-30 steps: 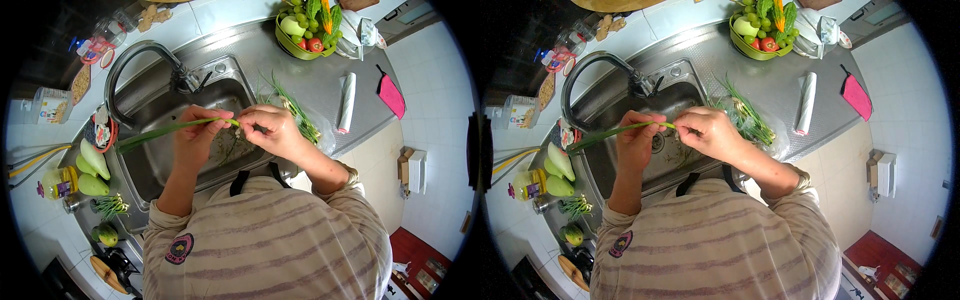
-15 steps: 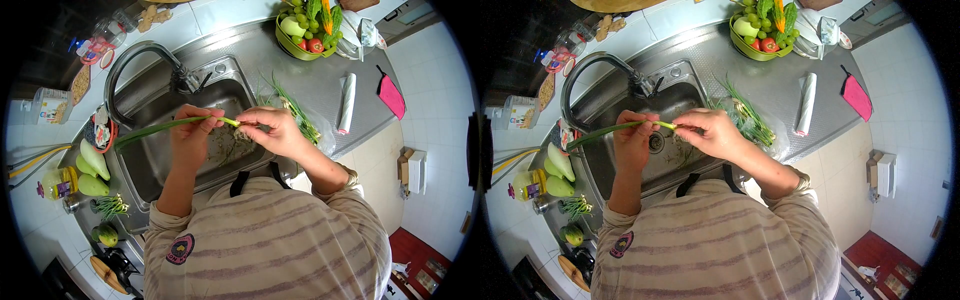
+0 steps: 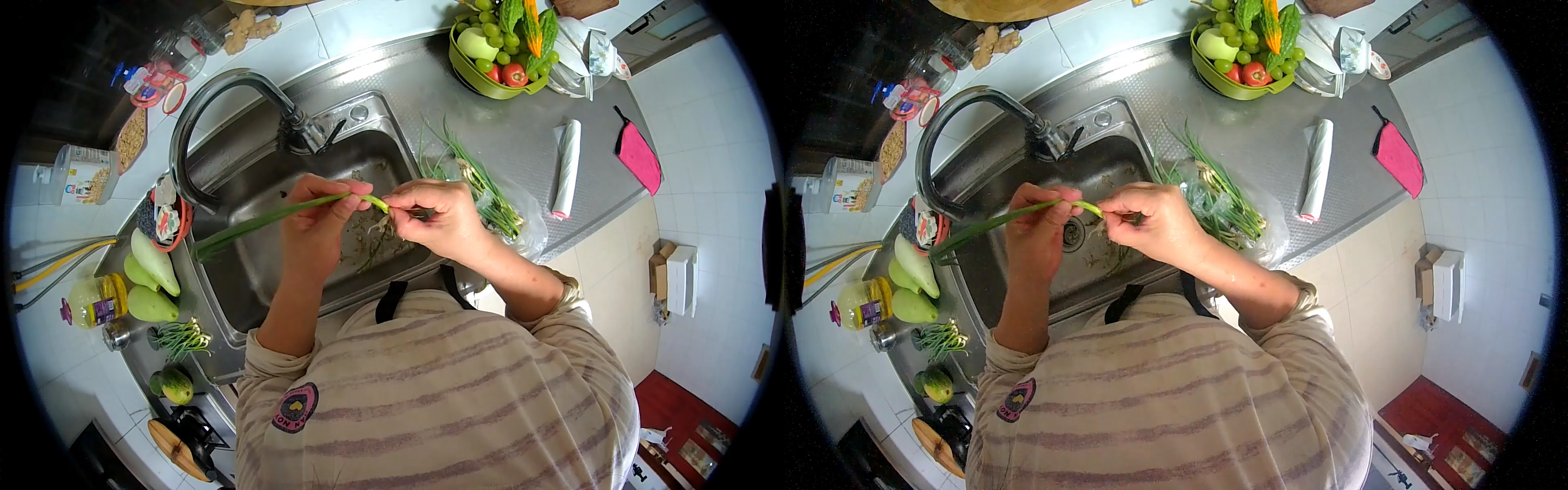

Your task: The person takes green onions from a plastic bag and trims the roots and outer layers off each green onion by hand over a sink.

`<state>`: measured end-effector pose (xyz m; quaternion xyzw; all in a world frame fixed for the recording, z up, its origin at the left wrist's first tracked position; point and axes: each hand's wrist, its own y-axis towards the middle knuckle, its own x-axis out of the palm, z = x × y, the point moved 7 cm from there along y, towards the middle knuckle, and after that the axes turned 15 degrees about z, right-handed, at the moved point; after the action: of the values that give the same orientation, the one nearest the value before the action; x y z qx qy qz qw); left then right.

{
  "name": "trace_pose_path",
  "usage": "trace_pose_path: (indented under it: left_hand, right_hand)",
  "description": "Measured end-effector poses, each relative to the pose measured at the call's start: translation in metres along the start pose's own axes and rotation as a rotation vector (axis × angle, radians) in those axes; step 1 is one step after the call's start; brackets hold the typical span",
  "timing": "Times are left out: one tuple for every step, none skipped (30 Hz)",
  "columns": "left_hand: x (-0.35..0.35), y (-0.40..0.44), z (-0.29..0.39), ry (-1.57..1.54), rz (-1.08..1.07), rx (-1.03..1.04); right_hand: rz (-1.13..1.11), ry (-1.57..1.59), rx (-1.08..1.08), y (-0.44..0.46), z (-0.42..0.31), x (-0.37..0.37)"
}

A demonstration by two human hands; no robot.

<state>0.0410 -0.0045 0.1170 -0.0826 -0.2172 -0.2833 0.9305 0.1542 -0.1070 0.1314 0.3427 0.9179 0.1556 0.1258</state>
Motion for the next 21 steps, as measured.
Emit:
trace_pose_path:
  left_hand:
    - [0.001, 0.000, 0.000, -0.010, 0.004, 0.005]
    - [0.001, 0.000, 0.000, -0.019, 0.008, 0.010]
    - [0.000, 0.000, -0.001, -0.020, 0.007, 0.010]
    - [0.000, 0.000, -0.002, -0.037, -0.001, 0.005]
    - [0.000, 0.000, -0.003, -0.054, -0.009, -0.001]
    - [0.000, 0.000, -0.003, -0.054, -0.010, -0.001]
    - [0.000, 0.000, -0.003, -0.072, -0.007, 0.003]
    - [0.000, 0.000, -0.002, -0.090, -0.005, 0.008]
    - [-0.002, 0.000, -0.003, -0.090, -0.005, 0.009]
    - [-0.004, 0.000, -0.004, -0.086, -0.015, 0.019]
    - [-0.006, 0.000, -0.005, -0.082, -0.024, 0.030]
    - [-0.008, 0.000, -0.006, -0.083, -0.025, 0.030]
    - [-0.010, -0.001, -0.006, -0.101, -0.045, 0.048]
    - [-0.011, -0.001, -0.006, -0.120, -0.065, 0.065]
    - [-0.013, -0.001, -0.007, -0.121, -0.066, 0.065]
    - [-0.014, -0.002, -0.007, -0.147, -0.083, 0.072]
    - [-0.015, -0.003, -0.007, -0.173, -0.100, 0.079]
    - [-0.016, -0.004, -0.007, -0.173, -0.099, 0.080]
    - [-0.019, -0.004, -0.007, -0.184, -0.088, 0.073]
    - [-0.021, -0.004, -0.006, -0.194, -0.076, 0.066]
    - [-0.022, -0.005, -0.005, -0.194, -0.073, 0.068]
  right_hand:
    - [0.034, -0.023, -0.029, 0.000, 0.001, -0.001]
    - [0.068, -0.046, -0.058, 0.000, 0.000, -0.003]
    - [0.069, -0.047, -0.059, 0.000, 0.000, -0.003]
    - [0.060, -0.067, -0.009, 0.000, 0.002, -0.004]
    - [0.051, -0.087, 0.041, 0.000, 0.005, -0.004]
    - [0.052, -0.087, 0.041, 0.000, 0.005, -0.003]
    - [0.059, -0.027, 0.111, -0.001, 0.009, -0.003]
    - [0.065, 0.034, 0.181, -0.001, 0.013, -0.003]
    - [0.066, 0.034, 0.181, -0.001, 0.013, -0.003]
    - [0.070, 0.050, 0.208, -0.001, 0.015, -0.003]
    - [0.074, 0.065, 0.236, -0.001, 0.017, -0.003]
    - [0.074, 0.065, 0.235, -0.001, 0.018, -0.003]
    - [0.086, 0.087, 0.253, -0.002, 0.021, -0.004]
    - [0.098, 0.108, 0.272, -0.002, 0.024, -0.004]
    - [0.099, 0.107, 0.272, -0.002, 0.024, -0.005]
    - [0.110, 0.144, 0.305, -0.001, 0.027, -0.007]
    - [0.120, 0.181, 0.339, -0.001, 0.029, -0.008]
    - [0.119, 0.181, 0.338, 0.000, 0.031, -0.009]
    - [0.096, 0.221, 0.359, 0.000, 0.035, -0.007]
    - [0.073, 0.261, 0.381, 0.000, 0.038, -0.006]
    - [0.070, 0.262, 0.382, 0.001, 0.038, -0.007]
